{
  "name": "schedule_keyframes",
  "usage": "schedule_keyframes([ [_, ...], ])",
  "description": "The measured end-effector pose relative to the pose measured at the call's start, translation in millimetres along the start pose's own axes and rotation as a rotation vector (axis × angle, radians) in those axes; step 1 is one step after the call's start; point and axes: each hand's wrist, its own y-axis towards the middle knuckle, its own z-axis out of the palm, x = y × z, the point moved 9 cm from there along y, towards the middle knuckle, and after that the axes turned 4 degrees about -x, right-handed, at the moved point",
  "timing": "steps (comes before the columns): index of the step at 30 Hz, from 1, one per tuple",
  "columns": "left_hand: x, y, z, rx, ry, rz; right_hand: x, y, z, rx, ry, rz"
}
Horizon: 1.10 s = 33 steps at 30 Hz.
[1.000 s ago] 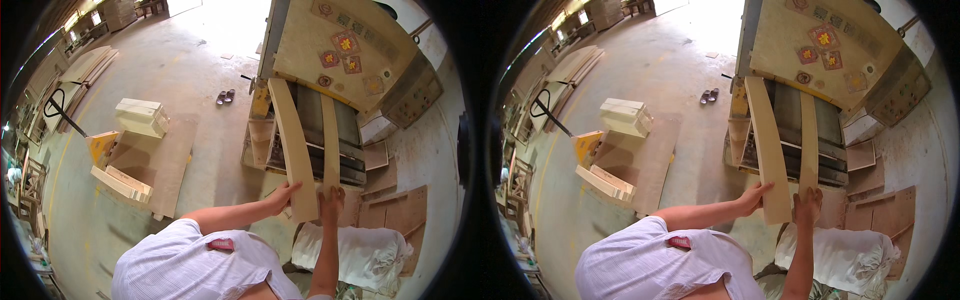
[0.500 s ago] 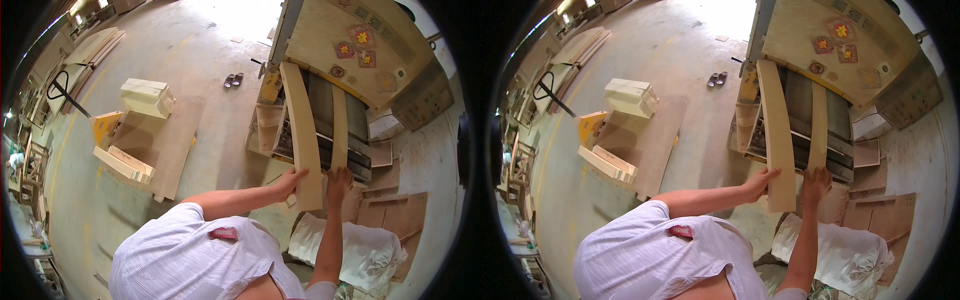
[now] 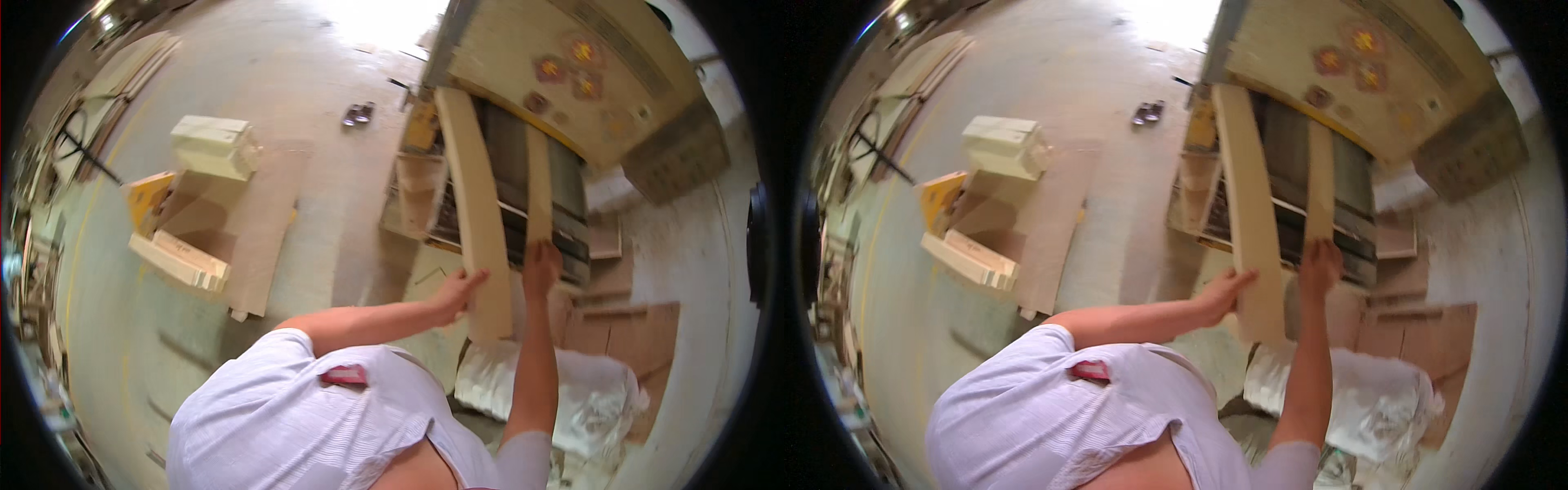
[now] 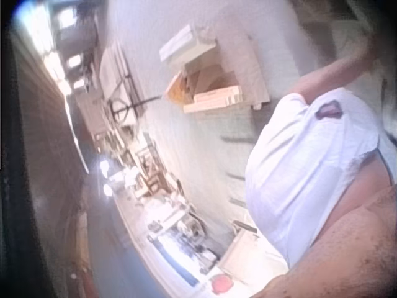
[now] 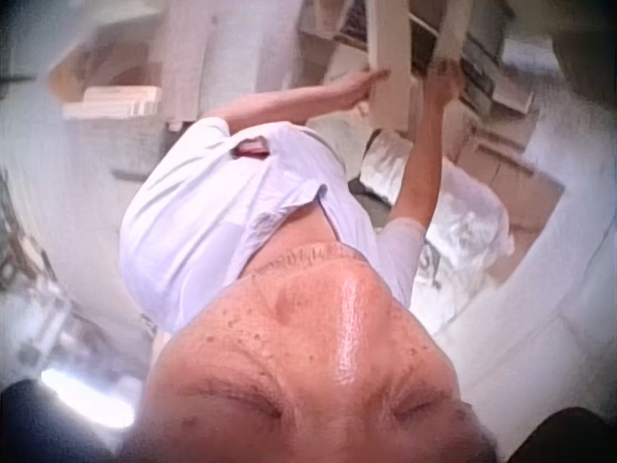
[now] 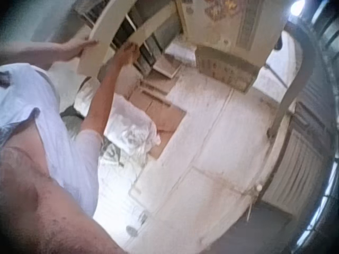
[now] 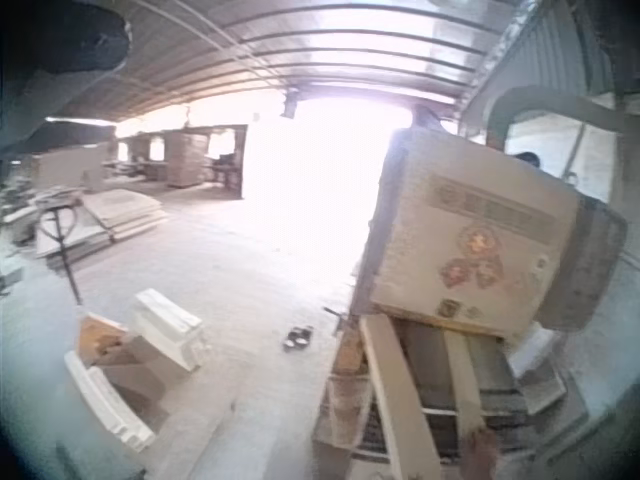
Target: Feeding wood boards into an industrial machine and sorting them.
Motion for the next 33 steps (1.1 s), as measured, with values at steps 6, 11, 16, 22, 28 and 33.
schedule_keyframes([
  [6,-6,-8,6,-0.017,0.03,-0.042,15,-2,-19,0.108,0.161,0.195],
  [11,-3,-7,1,0.01,0.021,-0.03,75,-39,-84,0.336,0.629,0.361],
  [16,7,-9,6,0.028,0.0,-0.048,152,-48,-154,0.595,0.403,0.283],
  [22,12,-10,4,0.176,-0.109,-0.108,135,-81,-151,0.541,0.438,0.297],
  [28,15,-11,2,0.152,-0.044,-0.138,55,-101,-140,0.615,1.236,0.985],
  [33,25,-11,1,0.108,0.035,-0.108,-2,-108,-142,0.659,1.22,1.009],
])
